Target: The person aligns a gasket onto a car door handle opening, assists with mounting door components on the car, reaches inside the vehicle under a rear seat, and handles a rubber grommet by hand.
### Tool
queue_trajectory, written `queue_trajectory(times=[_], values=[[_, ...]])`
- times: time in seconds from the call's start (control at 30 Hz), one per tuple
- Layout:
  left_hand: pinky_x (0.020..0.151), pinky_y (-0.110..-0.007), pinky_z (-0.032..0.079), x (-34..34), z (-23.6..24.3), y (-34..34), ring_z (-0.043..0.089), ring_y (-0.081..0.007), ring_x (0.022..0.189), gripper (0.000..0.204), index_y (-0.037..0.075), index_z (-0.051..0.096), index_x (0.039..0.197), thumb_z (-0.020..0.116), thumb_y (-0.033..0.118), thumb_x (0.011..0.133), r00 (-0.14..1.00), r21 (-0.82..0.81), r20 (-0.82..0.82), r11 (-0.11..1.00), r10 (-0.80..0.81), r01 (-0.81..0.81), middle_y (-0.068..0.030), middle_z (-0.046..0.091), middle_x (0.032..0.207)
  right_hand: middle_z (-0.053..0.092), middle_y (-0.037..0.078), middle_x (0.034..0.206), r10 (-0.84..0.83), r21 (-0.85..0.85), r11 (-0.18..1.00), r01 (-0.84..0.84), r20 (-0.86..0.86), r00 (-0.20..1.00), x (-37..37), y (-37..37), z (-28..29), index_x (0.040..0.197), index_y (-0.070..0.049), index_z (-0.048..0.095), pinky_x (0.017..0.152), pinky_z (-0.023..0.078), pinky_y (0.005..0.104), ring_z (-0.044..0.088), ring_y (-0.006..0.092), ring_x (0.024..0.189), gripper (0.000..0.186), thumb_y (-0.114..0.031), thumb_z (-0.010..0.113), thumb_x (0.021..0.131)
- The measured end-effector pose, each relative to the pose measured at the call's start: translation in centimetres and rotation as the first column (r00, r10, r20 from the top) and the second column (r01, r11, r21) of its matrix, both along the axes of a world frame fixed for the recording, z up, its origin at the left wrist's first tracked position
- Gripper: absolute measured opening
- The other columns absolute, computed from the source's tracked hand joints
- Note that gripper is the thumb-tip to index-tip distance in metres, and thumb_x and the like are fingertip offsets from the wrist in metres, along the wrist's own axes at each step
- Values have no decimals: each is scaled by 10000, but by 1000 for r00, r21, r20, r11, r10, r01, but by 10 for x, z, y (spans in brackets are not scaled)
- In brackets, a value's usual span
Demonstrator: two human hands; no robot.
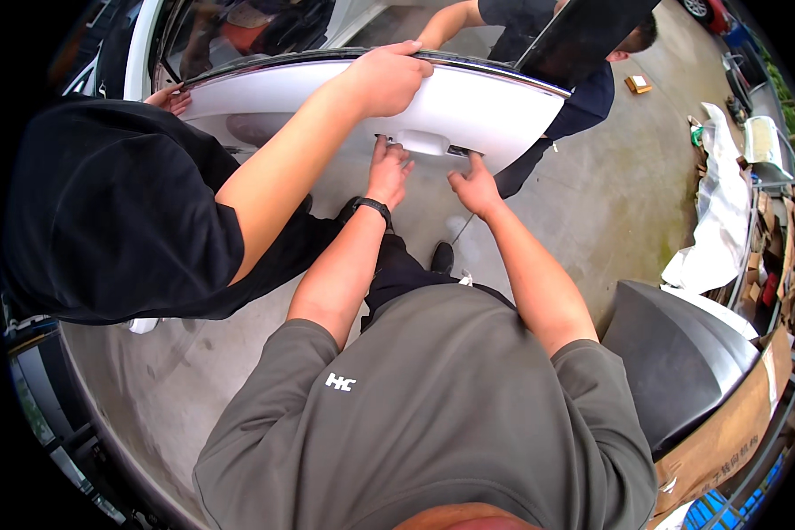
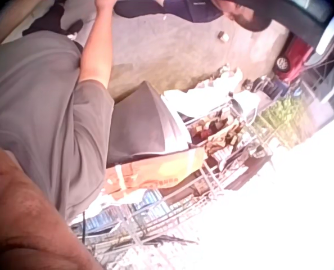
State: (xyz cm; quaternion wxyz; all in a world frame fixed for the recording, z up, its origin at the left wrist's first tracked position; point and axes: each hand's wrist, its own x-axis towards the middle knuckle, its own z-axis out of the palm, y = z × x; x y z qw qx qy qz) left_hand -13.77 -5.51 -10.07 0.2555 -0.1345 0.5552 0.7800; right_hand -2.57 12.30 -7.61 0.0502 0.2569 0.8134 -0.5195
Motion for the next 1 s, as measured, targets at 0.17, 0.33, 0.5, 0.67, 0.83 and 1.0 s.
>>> queue_trajectory(times=[0.17,0.33,0.5,0.67,0.83,1.0], values=[[1007,-437,470,0,0,-4,518,-200,1145,774,111,139,1661,537,125,997,1000,-12,-15,1000,-10,10,-65,495,1307,704,165,844,5,-46,999,-3,25,1000,0,-1,9,1599,3,268,799,543,409,697,297,820,867,-277,669,883],[986,-424,469,2,7,6,514,-192,1141,634,84,303,1596,537,149,1011,1000,-31,-17,999,11,-12,-45,506,1283,699,163,865,-1,-70,998,3,28,1000,1,4,6,1595,7,273,798,533,389,685,274,820,857,-265,671,886],[1020,-459,469,7,-22,-16,541,-196,1118,249,124,545,1248,621,201,1023,998,39,-62,999,0,2,-30,571,1210,709,173,888,58,-78,995,-57,6,998,-4,-5,7,1590,21,259,807,530,383,687,282,828,855,-266,664,894],[1035,-442,462,6,-39,-27,535,-193,1150,269,120,543,1269,621,203,1025,987,126,-122,985,-99,115,-34,569,1242,715,189,935,0,-73,997,5,58,998,1,9,0,1542,39,315,825,532,384,698,277,875,802,-264,672,891],[1049,-425,455,5,-27,-4,529,-191,1181,289,115,541,1290,622,204,1027,980,159,-140,974,-141,163,-37,568,1274,717,190,843,-12,-55,998,8,-63,998,-4,1,-27,1538,34,344,825,543,428,710,351,836,801,-260,659,863],[1064,-407,448,1,-26,3,524,-188,1212,309,110,540,1311,623,206,1029,954,44,-222,976,-199,214,-41,566,1305,718,195,848,2,-53,999,-3,-25,1000,-5,0,-24,1556,9,335,832,540,432,713,347,853,803,-251,656,869]])
